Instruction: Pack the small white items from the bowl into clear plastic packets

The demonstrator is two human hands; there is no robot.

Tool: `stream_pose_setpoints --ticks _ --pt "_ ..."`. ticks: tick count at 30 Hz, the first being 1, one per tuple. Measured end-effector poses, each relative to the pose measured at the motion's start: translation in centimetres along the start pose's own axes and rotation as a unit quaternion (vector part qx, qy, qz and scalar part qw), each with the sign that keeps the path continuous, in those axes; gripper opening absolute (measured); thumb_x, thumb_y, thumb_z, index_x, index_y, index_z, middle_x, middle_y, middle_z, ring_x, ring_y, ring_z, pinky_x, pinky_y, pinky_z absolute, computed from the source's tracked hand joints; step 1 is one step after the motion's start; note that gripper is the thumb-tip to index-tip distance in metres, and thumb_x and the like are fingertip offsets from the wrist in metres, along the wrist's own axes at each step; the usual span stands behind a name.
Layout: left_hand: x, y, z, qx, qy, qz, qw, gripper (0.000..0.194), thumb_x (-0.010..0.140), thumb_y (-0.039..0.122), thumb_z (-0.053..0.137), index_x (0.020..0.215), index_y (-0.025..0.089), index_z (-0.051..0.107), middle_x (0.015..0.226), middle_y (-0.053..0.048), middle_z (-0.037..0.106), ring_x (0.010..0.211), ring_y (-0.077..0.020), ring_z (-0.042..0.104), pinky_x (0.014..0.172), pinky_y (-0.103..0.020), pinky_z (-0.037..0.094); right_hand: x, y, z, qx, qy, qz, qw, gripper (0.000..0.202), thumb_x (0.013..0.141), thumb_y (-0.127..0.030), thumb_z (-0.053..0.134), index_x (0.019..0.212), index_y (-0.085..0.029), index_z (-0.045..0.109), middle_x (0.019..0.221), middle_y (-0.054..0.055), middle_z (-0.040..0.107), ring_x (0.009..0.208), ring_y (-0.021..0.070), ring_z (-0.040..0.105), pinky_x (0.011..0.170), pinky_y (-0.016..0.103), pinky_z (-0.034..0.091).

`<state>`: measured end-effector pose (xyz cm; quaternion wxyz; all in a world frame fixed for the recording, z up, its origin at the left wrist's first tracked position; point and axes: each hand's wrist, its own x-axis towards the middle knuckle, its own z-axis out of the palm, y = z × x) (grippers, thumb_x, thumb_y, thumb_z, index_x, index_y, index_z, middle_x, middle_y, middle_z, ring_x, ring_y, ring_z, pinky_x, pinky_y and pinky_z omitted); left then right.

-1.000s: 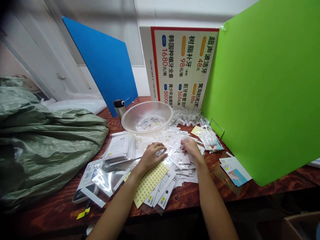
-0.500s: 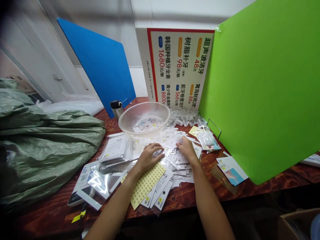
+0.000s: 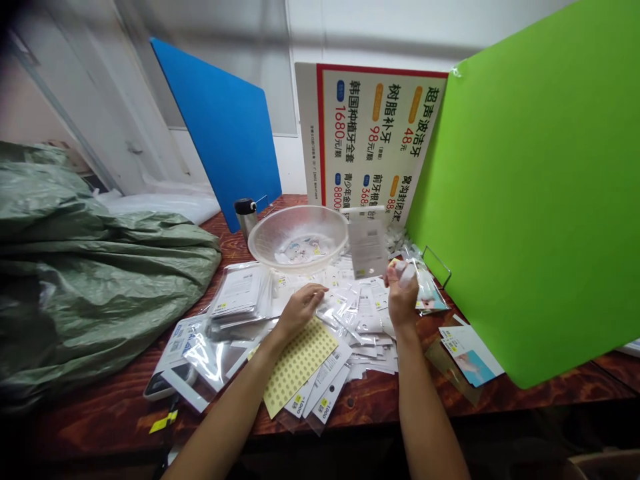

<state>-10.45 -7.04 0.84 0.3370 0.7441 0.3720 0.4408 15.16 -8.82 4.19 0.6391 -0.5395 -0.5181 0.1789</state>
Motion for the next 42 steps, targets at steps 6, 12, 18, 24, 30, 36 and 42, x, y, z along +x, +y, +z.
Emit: stream_pose_setpoints --ticks 6,12,18,24,30,36,42 --pt "-0.4 1.1 -0.6 -0.196 0.006 -0.039 0.980 0.072 0.084 0.074 0.059 0.125 0.015 0.066 0.123 -0.015 0.070 0.113 -0.0305 0.066 0.097 -0.041 0.053 -2.4 -0.8 3.5 0.074 -0.183 0.016 0.980 0.029 0.088 -0.050 0.064 0.098 -0.024 0.055 0.085 0.001 0.058 0.069 0.0181 0.053 0.066 0.031 0.047" --pt "0.1 1.2 -0.8 -0.253 0.159 -0.121 0.947 0.062 0.074 0.066 0.076 0.100 0.009 0.075 0.098 -0.013 0.077 0.092 -0.0294 0.072 0.081 -0.036 0.056 -3.3 -0.8 4.5 0.076 -0.261 0.002 0.962 0.031 0.090 -0.050 0.065 0.096 -0.021 0.059 0.078 0.000 0.061 0.070 0.0168 0.058 0.069 0.030 0.049" --pt "-0.1 1.3 -1.6 -0.391 0.060 -0.198 0.897 0.056 0.060 0.050 0.091 0.094 0.010 0.074 0.087 -0.010 0.077 0.074 -0.0207 0.071 0.071 -0.031 0.057 -2.4 -0.4 4.2 0.196 -0.181 0.043 0.963 0.041 0.086 -0.053 0.070 0.109 -0.021 0.058 0.089 0.003 0.064 0.080 0.0201 0.064 0.072 0.037 0.059" --pt "-1.1 2.3 -1.8 -0.415 -0.144 -0.259 0.860 0.054 0.057 0.039 0.094 0.096 0.008 0.074 0.081 -0.009 0.076 0.062 -0.0155 0.068 0.061 -0.025 0.055 -2.6 -0.6 4.1 0.113 -0.228 -0.001 0.967 0.035 0.091 -0.051 0.063 0.104 -0.019 0.062 0.088 0.004 0.066 0.076 0.0196 0.065 0.073 0.036 0.057" --pt "-1.3 2.0 -1.9 -0.383 -0.218 -0.288 0.850 0.045 0.059 0.037 0.093 0.086 0.007 0.072 0.080 -0.010 0.075 0.060 -0.0157 0.067 0.056 -0.024 0.056 -3.4 -1.0 4.8 0.052 -0.270 -0.090 0.957 0.020 0.093 -0.038 0.059 0.099 -0.021 0.066 0.095 0.005 0.070 0.090 0.0225 0.065 0.081 0.034 0.052" --pt "-1.6 2.2 -2.3 -0.366 -0.240 -0.309 0.844 0.039 0.062 0.032 0.091 0.083 0.009 0.070 0.077 -0.008 0.074 0.061 -0.0155 0.068 0.056 -0.023 0.055 -3.5 -0.9 4.8 0.044 -0.317 -0.084 0.944 0.014 0.090 -0.029 0.062 0.098 -0.020 0.069 0.097 0.005 0.070 0.086 0.0210 0.063 0.078 0.033 0.050" --pt "-1.6 2.6 -2.5 -0.375 -0.234 -0.297 0.846 0.040 0.062 0.032 0.091 0.088 0.009 0.072 0.078 -0.008 0.074 0.061 -0.0152 0.067 0.059 -0.024 0.054 -2.9 -0.4 4.7 0.097 -0.247 -0.046 0.963 0.017 0.088 -0.034 0.067 0.100 -0.022 0.070 0.105 0.006 0.069 0.099 0.0233 0.064 0.090 0.038 0.051"
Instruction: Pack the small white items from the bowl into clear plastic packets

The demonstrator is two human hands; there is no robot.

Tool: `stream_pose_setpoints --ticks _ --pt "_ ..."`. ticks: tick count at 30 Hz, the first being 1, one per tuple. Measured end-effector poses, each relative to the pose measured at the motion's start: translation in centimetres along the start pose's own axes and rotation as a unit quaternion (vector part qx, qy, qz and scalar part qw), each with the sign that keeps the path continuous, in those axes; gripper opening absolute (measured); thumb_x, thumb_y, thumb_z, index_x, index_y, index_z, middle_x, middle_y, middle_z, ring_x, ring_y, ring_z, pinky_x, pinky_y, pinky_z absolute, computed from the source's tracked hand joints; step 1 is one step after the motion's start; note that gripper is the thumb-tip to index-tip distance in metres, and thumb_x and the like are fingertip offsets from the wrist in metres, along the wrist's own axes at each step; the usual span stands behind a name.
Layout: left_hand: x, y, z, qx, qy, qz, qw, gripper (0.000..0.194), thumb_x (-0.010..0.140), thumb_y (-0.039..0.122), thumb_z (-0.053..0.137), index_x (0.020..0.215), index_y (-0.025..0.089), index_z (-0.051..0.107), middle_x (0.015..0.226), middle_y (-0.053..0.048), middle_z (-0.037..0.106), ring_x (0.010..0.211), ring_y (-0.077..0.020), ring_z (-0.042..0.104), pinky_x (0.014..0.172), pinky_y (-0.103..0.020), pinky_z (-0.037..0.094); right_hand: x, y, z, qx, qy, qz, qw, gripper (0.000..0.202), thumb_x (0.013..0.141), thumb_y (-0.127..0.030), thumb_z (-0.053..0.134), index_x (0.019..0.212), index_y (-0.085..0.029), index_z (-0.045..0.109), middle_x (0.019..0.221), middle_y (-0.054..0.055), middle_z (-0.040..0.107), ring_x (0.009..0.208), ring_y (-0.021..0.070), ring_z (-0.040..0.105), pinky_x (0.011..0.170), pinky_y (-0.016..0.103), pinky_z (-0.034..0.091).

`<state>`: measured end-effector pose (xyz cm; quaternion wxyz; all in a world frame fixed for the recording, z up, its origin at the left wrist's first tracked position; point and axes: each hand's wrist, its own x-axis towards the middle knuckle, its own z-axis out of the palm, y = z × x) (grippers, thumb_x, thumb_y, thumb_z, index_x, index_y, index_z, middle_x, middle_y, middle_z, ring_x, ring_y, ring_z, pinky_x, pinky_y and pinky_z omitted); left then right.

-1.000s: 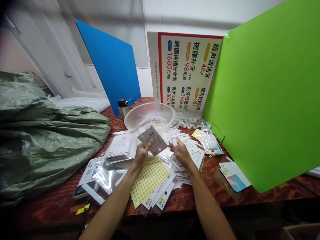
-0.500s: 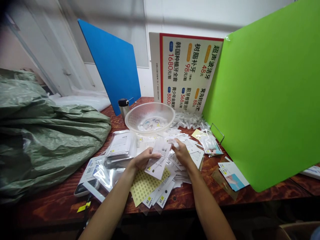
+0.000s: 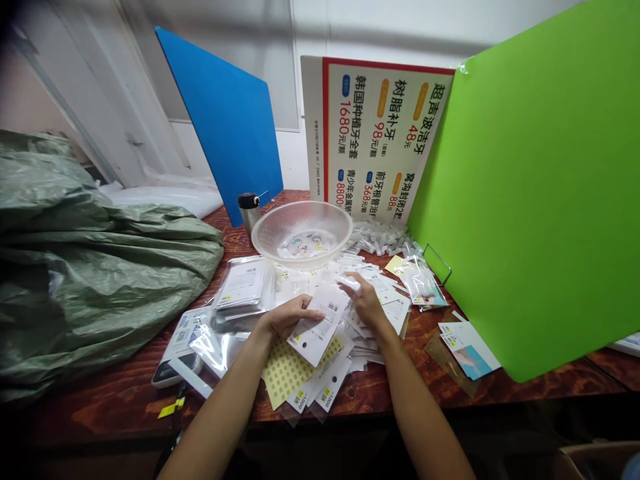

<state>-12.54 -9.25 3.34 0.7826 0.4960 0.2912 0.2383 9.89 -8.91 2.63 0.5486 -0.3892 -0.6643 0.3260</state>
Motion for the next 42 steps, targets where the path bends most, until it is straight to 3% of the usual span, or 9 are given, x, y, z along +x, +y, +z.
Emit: stream_pose_setpoints --ticks 3,6,12,16,21,27,31,38,42 --pt "0.6 -0.1 0.1 0.014 0.016 0.022 1.000 0.045 0.059 0.036 0.093 0.088 0.008 0.073 0.080 -0.009 0.074 0.063 -0.0157 0.067 0.060 -0.025 0.054 0.3 0.0 -1.1 0.088 0.111 0.008 0.990 0.020 0.088 -0.040 0.068 0.099 -0.023 0.068 0.101 0.005 0.069 0.098 0.0224 0.064 0.088 0.040 0.054" --pt "1.5 -0.1 0.0 0.019 0.108 0.119 0.987 0.050 0.063 0.046 0.089 0.093 0.010 0.072 0.087 -0.010 0.074 0.069 -0.0177 0.067 0.064 -0.027 0.054 0.3 -0.3 -2.2 0.181 0.131 0.015 0.975 0.026 0.090 -0.042 0.067 0.106 -0.023 0.064 0.089 0.003 0.068 0.077 0.0182 0.064 0.071 0.035 0.056" --pt "2.2 -0.2 -0.9 0.233 0.357 0.324 0.845 0.037 0.082 0.052 0.071 0.081 0.015 0.070 0.080 -0.006 0.071 0.075 -0.0190 0.062 0.072 -0.029 0.050 0.0 -2.5 -1.7 -0.033 0.077 -0.085 0.993 0.015 0.097 -0.031 0.057 0.105 -0.021 0.065 0.097 0.006 0.068 0.075 0.0178 0.063 0.070 0.034 0.055" --pt "2.3 -0.6 -1.0 0.407 0.289 0.363 0.787 0.027 0.093 0.040 0.061 0.082 0.018 0.072 0.083 -0.006 0.071 0.078 -0.0182 0.062 0.081 -0.028 0.049 1.1 -5.3 -1.0 -0.292 -0.032 -0.171 0.940 0.035 0.090 -0.008 0.046 0.118 -0.020 0.062 0.112 0.011 0.068 0.102 0.0248 0.063 0.089 0.041 0.053" --pt "2.1 -0.6 -0.5 0.498 0.254 0.401 0.725 0.029 0.101 0.030 0.049 0.117 0.021 0.071 0.112 -0.011 0.073 0.101 -0.0219 0.067 0.093 -0.032 0.051 2.8 -8.1 -1.5 -0.498 -0.121 -0.163 0.843 0.046 0.075 0.008 0.037 0.103 -0.016 0.065 0.098 0.013 0.067 0.090 0.0253 0.058 0.080 0.039 0.049" --pt "1.7 -0.7 -0.1 0.628 0.313 0.478 0.528 0.041 0.102 0.012 0.042 0.137 0.022 0.060 0.123 -0.010 0.071 0.107 -0.0216 0.066 0.094 -0.036 0.051 1.8 -9.2 -1.6 -0.579 -0.132 -0.205 0.778 0.039 0.076 0.009 0.037 0.094 -0.016 0.060 0.090 0.013 0.062 0.083 0.0266 0.054 0.073 0.038 0.047" --pt "1.5 -1.0 0.1 0.677 0.340 0.492 0.429 0.045 0.099 0.007 0.046 0.141 0.021 0.055 0.125 -0.009 0.070 0.110 -0.0225 0.064 0.097 -0.038 0.047 0.1 -7.4 -1.5 -0.560 -0.111 -0.254 0.781 0.033 0.079 0.007 0.037 0.092 -0.016 0.056 0.088 0.013 0.060 0.083 0.0276 0.053 0.072 0.039 0.051" --pt "1.5 -1.5 -0.3 0.698 0.350 0.457 0.426 0.047 0.097 0.004 0.047 0.139 0.023 0.056 0.127 -0.009 0.070 0.114 -0.0236 0.061 0.099 -0.041 0.044 -0.5 -2.9 -1.1 -0.439 -0.015 -0.308 0.844 0.051 0.076 0.006 0.037 0.118 -0.017 0.053 0.100 0.013 0.059 0.096 0.0279 0.057 0.083 0.044 0.055" --pt "1.7 -1.3 -0.2 0.678 0.330 0.450 0.477 0.040 0.098 0.007 0.046 0.133 0.020 0.059 0.123 -0.010 0.071 0.112 -0.0242 0.064 0.097 -0.042 0.047 1.0 -1.3 -0.7 -0.445 -0.007 -0.314 0.838 0.061 0.068 0.007 0.038 0.123 -0.016 0.054 0.106 0.015 0.059 0.102 0.0304 0.055 0.085 0.048 0.055"
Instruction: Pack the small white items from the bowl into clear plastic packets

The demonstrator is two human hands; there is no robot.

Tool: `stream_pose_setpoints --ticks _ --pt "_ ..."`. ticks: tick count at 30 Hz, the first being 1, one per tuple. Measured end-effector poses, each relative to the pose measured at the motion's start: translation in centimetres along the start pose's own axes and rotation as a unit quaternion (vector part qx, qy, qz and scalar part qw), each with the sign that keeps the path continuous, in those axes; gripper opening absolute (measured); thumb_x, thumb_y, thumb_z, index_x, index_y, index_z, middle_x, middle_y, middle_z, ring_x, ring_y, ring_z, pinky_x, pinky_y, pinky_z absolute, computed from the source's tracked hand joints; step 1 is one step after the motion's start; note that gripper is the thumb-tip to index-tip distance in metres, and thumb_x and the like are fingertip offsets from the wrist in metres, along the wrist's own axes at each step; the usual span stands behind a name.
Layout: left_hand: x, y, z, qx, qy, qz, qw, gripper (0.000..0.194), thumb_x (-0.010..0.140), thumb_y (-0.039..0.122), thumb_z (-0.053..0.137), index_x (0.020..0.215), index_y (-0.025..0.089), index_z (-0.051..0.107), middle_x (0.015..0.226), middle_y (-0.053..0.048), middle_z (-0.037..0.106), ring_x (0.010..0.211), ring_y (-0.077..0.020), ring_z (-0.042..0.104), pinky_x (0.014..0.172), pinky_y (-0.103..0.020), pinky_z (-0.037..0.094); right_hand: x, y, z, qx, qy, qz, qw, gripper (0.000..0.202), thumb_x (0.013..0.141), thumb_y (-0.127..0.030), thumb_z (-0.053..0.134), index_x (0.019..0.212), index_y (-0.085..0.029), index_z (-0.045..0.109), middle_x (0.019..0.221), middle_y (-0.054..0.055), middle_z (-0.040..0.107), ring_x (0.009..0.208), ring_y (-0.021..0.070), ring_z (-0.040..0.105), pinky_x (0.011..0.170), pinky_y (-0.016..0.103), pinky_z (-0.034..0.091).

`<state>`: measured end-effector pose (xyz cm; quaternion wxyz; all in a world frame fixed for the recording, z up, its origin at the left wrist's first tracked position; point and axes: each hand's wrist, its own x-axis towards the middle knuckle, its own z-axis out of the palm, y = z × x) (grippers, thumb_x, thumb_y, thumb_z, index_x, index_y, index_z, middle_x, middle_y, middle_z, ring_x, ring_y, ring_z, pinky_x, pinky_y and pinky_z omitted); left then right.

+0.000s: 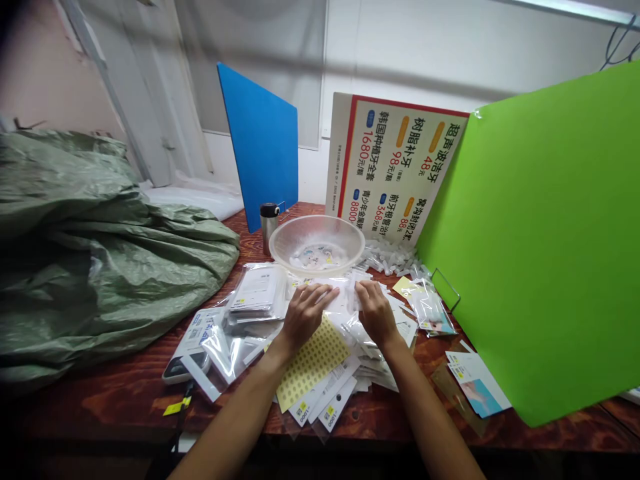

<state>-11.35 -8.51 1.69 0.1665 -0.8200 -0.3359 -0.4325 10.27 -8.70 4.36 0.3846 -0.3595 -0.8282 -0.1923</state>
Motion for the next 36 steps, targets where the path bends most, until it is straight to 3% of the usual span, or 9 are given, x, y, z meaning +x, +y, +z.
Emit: stream_pose_setpoints --ticks 5,13,16,19,22,24,28,31,36 --pt "0.5 0.0 -0.7 -0.165 -0.093 -0.073 0.979 0.029 0.101 0.018 0.043 0.117 0.019 0.067 0.105 -0.012 0.075 0.094 -0.0231 0.069 0.089 -0.036 0.050 -0.2 1.7 1.2 -0.008 0.030 -0.011 0.999 0.066 0.072 0.006 0.039 0.132 -0.018 0.052 0.108 0.014 0.058 0.104 0.0308 0.055 0.085 0.049 0.056" --pt "3.5 0.2 -4.1 -0.296 -0.174 -0.214 0.915 0.018 0.092 0.037 0.066 0.099 0.022 0.074 0.086 -0.006 0.074 0.076 -0.0205 0.065 0.076 -0.029 0.045 -1.7 2.5 -0.6 0.032 0.023 -0.007 0.999 0.073 0.077 0.008 0.038 0.143 -0.022 0.049 0.115 0.014 0.059 0.112 0.0302 0.057 0.093 0.051 0.055" --pt "5.6 -0.3 -4.7 -0.367 -0.239 -0.263 0.860 0.023 0.082 0.040 0.075 0.092 0.020 0.073 0.084 -0.003 0.072 0.076 -0.0194 0.062 0.069 -0.025 0.044 -1.6 2.5 -0.8 0.043 0.032 0.006 0.999 0.076 0.080 0.008 0.036 0.149 -0.022 0.042 0.121 0.015 0.060 0.118 0.0299 0.057 0.098 0.052 0.054" --pt "6.8 -1.2 -4.2 -0.469 -0.317 -0.296 0.770 0.038 0.075 0.048 0.079 0.094 0.016 0.071 0.088 -0.004 0.072 0.078 -0.0195 0.063 0.067 -0.024 0.046 -1.7 2.6 -0.6 0.053 0.033 0.003 0.998 0.078 0.081 0.007 0.035 0.154 -0.021 0.037 0.127 0.017 0.059 0.123 0.0298 0.056 0.100 0.052 0.054" --pt "6.4 -2.0 -3.3 -0.548 -0.343 -0.325 0.690 0.045 0.071 0.048 0.083 0.098 0.014 0.071 0.092 -0.006 0.072 0.080 -0.0193 0.064 0.069 -0.024 0.048 -1.9 2.6 -0.3 0.047 0.015 -0.009 0.999 0.078 0.082 0.007 0.035 0.155 -0.020 0.035 0.128 0.017 0.059 0.124 0.0299 0.057 0.102 0.053 0.054" --pt "5.6 -2.3 -2.7 -0.565 -0.360 -0.330 0.665 0.044 0.070 0.047 0.084 0.097 0.014 0.071 0.092 -0.006 0.072 0.081 -0.0185 0.065 0.072 -0.023 0.048 -1.9 2.5 0.0 0.031 0.000 -0.016 0.999 0.075 0.086 0.006 0.034 0.156 -0.019 0.033 0.127 0.018 0.060 0.123 0.0296 0.058 0.101 0.051 0.055" --pt "4.1 -2.7 -2.3 -0.572 -0.375 -0.334 0.648 0.044 0.075 0.048 0.081 0.101 0.015 0.071 0.092 -0.005 0.072 0.080 -0.0172 0.064 0.071 -0.022 0.048 -1.7 2.1 0.8 0.014 -0.025 -0.049 0.998 0.071 0.093 0.003 0.035 0.160 -0.016 0.022 0.129 0.020 0.059 0.122 0.0298 0.058 0.099 0.048 0.056" --pt "3.6 -3.2 -2.1 -0.562 -0.367 -0.337 0.661 0.047 0.074 0.050 0.081 0.104 0.016 0.071 0.095 -0.005 0.072 0.083 -0.0184 0.063 0.071 -0.022 0.048 -1.7 2.0 1.3 0.020 -0.042 -0.071 0.996 0.075 0.092 0.004 0.034 0.162 -0.018 0.016 0.128 0.018 0.059 0.120 0.0281 0.060 0.099 0.046 0.057" --pt "3.3 -3.5 -1.9 -0.568 -0.356 -0.330 0.664 0.048 0.074 0.051 0.081 0.104 0.015 0.071 0.099 -0.006 0.072 0.084 -0.0193 0.063 0.073 -0.024 0.048 -2.2 1.9 1.6 0.029 -0.045 -0.077 0.996 0.082 0.087 0.007 0.035 0.161 -0.025 0.022 0.126 0.014 0.057 0.117 0.0252 0.062 0.096 0.041 0.060"
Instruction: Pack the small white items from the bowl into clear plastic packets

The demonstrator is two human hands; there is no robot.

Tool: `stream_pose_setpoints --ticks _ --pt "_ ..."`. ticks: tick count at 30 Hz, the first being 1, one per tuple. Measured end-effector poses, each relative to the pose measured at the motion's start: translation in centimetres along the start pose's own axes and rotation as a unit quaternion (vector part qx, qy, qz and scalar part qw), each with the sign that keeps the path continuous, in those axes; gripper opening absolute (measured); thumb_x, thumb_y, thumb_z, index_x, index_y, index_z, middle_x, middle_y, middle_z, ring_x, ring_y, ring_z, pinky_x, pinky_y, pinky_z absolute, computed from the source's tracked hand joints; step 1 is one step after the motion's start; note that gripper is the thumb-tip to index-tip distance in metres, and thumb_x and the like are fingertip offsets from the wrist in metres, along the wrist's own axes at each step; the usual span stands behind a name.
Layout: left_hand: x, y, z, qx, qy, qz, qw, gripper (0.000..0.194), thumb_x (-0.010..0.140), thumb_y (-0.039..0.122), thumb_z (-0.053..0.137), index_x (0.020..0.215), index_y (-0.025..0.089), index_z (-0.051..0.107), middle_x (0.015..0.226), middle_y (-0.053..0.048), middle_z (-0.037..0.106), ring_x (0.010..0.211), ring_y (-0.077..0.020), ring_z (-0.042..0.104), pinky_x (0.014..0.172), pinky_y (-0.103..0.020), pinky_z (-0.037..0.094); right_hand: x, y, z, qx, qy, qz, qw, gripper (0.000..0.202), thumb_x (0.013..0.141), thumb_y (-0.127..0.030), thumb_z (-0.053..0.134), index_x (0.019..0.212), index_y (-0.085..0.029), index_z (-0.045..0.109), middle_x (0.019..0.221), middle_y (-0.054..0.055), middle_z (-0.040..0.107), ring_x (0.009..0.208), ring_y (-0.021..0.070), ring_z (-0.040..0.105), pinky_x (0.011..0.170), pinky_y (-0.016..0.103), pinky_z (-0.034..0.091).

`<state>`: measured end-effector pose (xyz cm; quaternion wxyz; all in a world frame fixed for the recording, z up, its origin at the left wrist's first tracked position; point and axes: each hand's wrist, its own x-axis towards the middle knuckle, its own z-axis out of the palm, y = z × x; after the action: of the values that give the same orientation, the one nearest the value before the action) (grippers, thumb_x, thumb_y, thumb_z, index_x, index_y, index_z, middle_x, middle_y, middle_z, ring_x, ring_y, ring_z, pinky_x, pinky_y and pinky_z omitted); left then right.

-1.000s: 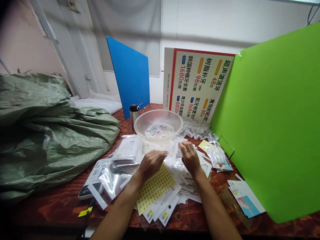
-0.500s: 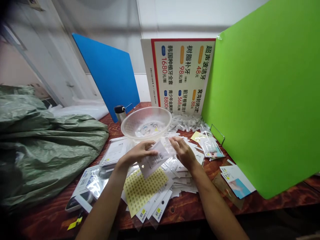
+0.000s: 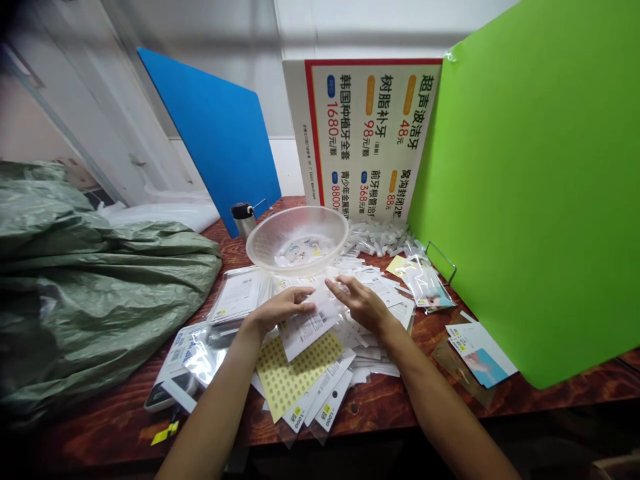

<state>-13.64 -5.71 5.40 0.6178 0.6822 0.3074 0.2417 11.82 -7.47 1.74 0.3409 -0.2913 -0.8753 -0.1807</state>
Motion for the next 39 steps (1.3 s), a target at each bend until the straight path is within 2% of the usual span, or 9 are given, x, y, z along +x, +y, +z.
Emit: stream_pose_setpoints --ticks 8,11,15,18,21,24,29,34,39 --pt "0.0 -0.2 0.6 0.025 -0.092 -0.009 0.995 0.052 0.082 0.051 0.075 0.122 0.020 0.065 0.117 -0.006 0.068 0.107 -0.0232 0.061 0.092 -0.030 0.047 0.4 -1.3 0.1 0.017 -0.034 -0.015 0.999 0.088 0.084 0.008 0.039 0.162 -0.022 0.012 0.134 0.017 0.050 0.125 0.0289 0.057 0.100 0.044 0.059" --pt "0.0 -0.3 0.6 0.038 -0.065 0.006 0.997 0.052 0.082 0.053 0.074 0.121 0.019 0.064 0.115 -0.006 0.066 0.102 -0.0225 0.060 0.090 -0.031 0.046 0.5 -1.3 0.2 0.010 -0.037 -0.002 0.999 0.088 0.085 0.008 0.039 0.163 -0.022 0.009 0.133 0.018 0.048 0.128 0.0310 0.055 0.102 0.047 0.058" --pt "0.0 0.1 0.8 0.012 -0.016 0.032 0.999 0.052 0.085 0.056 0.069 0.118 0.017 0.062 0.104 -0.006 0.065 0.089 -0.0198 0.059 0.077 -0.028 0.046 0.5 -1.3 -0.4 0.010 0.020 -0.002 1.000 0.089 0.084 0.008 0.035 0.163 -0.025 0.009 0.129 0.017 0.050 0.123 0.0296 0.057 0.098 0.047 0.060" --pt "-0.1 0.5 1.1 0.020 -0.041 0.039 0.998 0.051 0.084 0.056 0.070 0.115 0.017 0.062 0.104 -0.005 0.065 0.089 -0.0197 0.059 0.076 -0.028 0.045 0.7 -1.7 -1.0 0.015 0.044 -0.014 0.999 0.092 0.081 0.009 0.033 0.163 -0.026 0.009 0.125 0.015 0.053 0.120 0.0281 0.058 0.098 0.047 0.060" --pt "0.0 0.5 1.3 0.076 -0.074 0.043 0.993 0.050 0.084 0.058 0.069 0.114 0.018 0.062 0.110 -0.006 0.065 0.096 -0.0218 0.059 0.082 -0.030 0.046 0.9 -1.9 -1.1 0.011 0.026 -0.021 0.999 0.090 0.083 0.007 0.037 0.163 -0.023 0.010 0.124 0.016 0.054 0.119 0.0293 0.057 0.098 0.048 0.059" --pt "0.3 0.2 1.4 0.148 -0.035 0.048 0.987 0.050 0.087 0.060 0.063 0.115 0.018 0.060 0.112 -0.007 0.064 0.100 -0.0231 0.058 0.084 -0.031 0.045 0.9 -1.4 -0.9 -0.009 -0.005 -0.013 1.000 0.084 0.088 0.004 0.037 0.163 -0.022 0.008 0.123 0.016 0.055 0.117 0.0295 0.057 0.095 0.047 0.060" --pt "0.3 0.4 1.3 0.271 0.008 0.020 0.962 0.045 0.086 0.063 0.060 0.089 0.018 0.058 0.081 0.000 0.057 0.073 -0.0169 0.051 0.065 -0.027 0.037 0.6 -0.5 -0.3 -0.027 -0.037 -0.008 0.999 0.074 0.093 0.000 0.035 0.162 -0.017 0.012 0.119 0.017 0.059 0.111 0.0291 0.060 0.091 0.046 0.061" --pt "0.1 0.5 0.9 0.210 -0.068 -0.039 0.975 0.048 0.077 0.064 0.070 0.073 0.018 0.058 0.066 0.004 0.049 0.061 -0.0131 0.042 0.057 -0.027 0.031 0.9 -1.6 0.3 -0.006 -0.053 -0.046 0.997 0.067 0.098 -0.006 0.040 0.161 -0.013 0.018 0.118 0.018 0.063 0.104 0.0289 0.061 0.090 0.047 0.060" --pt "0.8 -1.3 1.0 0.049 -0.112 -0.046 0.991 0.045 0.074 0.052 0.079 0.100 0.017 0.071 0.097 -0.004 0.069 0.094 -0.0224 0.061 0.083 -0.031 0.047 1.2 -2.7 1.2 0.027 -0.065 -0.079 0.994 0.066 0.099 -0.009 0.043 0.160 -0.016 0.021 0.122 0.017 0.064 0.106 0.0289 0.062 0.091 0.047 0.060"
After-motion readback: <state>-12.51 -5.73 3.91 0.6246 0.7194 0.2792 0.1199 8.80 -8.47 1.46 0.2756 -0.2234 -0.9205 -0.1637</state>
